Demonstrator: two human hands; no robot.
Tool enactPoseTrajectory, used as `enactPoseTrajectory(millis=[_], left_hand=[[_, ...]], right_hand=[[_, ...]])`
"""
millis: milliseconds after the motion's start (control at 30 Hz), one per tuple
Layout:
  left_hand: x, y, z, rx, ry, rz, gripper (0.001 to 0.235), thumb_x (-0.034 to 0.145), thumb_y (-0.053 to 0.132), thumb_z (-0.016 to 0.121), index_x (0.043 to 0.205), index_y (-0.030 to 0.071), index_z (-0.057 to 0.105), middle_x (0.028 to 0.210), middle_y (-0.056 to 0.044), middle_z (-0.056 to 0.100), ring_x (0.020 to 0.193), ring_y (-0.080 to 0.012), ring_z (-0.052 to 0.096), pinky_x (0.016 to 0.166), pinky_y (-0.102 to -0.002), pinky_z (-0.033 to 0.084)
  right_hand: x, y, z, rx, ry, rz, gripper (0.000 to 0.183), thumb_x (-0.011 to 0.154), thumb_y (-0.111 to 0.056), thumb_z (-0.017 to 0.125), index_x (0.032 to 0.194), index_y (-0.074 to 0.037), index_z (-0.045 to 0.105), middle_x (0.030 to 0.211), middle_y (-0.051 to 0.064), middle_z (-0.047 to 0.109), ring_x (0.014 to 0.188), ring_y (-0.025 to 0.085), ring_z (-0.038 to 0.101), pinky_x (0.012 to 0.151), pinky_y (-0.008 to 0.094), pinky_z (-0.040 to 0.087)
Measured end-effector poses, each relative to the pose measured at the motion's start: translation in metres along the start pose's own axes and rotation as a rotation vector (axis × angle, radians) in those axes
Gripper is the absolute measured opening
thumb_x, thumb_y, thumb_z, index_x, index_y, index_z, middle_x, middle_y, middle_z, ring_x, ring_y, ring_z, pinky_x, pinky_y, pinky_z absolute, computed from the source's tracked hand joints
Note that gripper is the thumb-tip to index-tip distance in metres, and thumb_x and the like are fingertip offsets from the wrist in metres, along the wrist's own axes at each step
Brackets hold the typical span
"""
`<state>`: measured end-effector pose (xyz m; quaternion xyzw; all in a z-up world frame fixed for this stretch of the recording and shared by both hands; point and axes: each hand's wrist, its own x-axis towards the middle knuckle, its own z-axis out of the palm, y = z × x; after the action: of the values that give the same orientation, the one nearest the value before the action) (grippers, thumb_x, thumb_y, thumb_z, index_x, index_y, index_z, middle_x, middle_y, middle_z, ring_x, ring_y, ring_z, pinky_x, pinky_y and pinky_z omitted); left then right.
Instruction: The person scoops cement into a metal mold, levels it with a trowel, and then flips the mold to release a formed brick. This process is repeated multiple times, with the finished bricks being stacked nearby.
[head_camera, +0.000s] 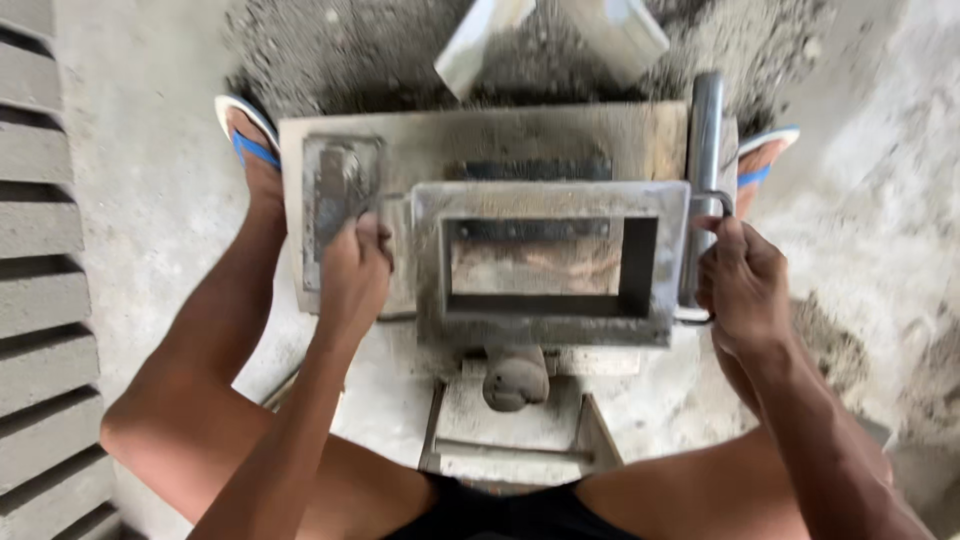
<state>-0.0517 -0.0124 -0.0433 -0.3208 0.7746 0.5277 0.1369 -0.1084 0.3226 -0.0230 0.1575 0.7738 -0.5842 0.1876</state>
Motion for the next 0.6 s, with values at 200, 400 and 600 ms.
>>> enactPoseTrajectory(millis=[200, 400, 600], left_hand=[[0.066, 0.014, 0.015, 0.087, 0.077, 0.189, 0.041, 0.103, 0.023, 0.023, 0.103, -0.005, 0.052, 0.089, -0.028, 0.055, 0.086, -0.0427, 0.057, 0.07, -0.056, 0.044], [0.069, 0.027, 0.018, 0.187, 0.07, 0.024, 0.049, 0.102, 0.032, 0.02, 0.11, -0.007, 0.05, 0.103, -0.029, 0.055, 0.102, -0.0425, 0.056, 0.085, -0.056, 0.044], [0.152, 0.081, 0.003, 0.428, 0.095, 0.314, 0.043, 0.102, 0.028, 0.028, 0.126, -0.004, 0.043, 0.11, -0.028, 0.052, 0.099, -0.0437, 0.056, 0.078, -0.061, 0.048]], right_hand=[[0.084, 0.032, 0.009, -0.243, 0.298, -0.098, 0.031, 0.102, -0.031, 0.041, 0.098, -0.017, 0.068, 0.053, 0.004, 0.045, 0.044, 0.014, 0.044, 0.04, 0.03, 0.037], [0.11, 0.037, 0.009, -0.415, 0.266, 0.015, 0.038, 0.101, -0.038, 0.04, 0.106, -0.014, 0.068, 0.07, 0.016, 0.06, 0.072, 0.033, 0.059, 0.067, 0.048, 0.046], [0.158, -0.025, 0.001, -0.791, 0.346, -0.472, 0.027, 0.092, -0.02, 0.055, 0.114, -0.007, 0.065, 0.084, 0.021, 0.067, 0.081, 0.039, 0.065, 0.067, 0.053, 0.053]])
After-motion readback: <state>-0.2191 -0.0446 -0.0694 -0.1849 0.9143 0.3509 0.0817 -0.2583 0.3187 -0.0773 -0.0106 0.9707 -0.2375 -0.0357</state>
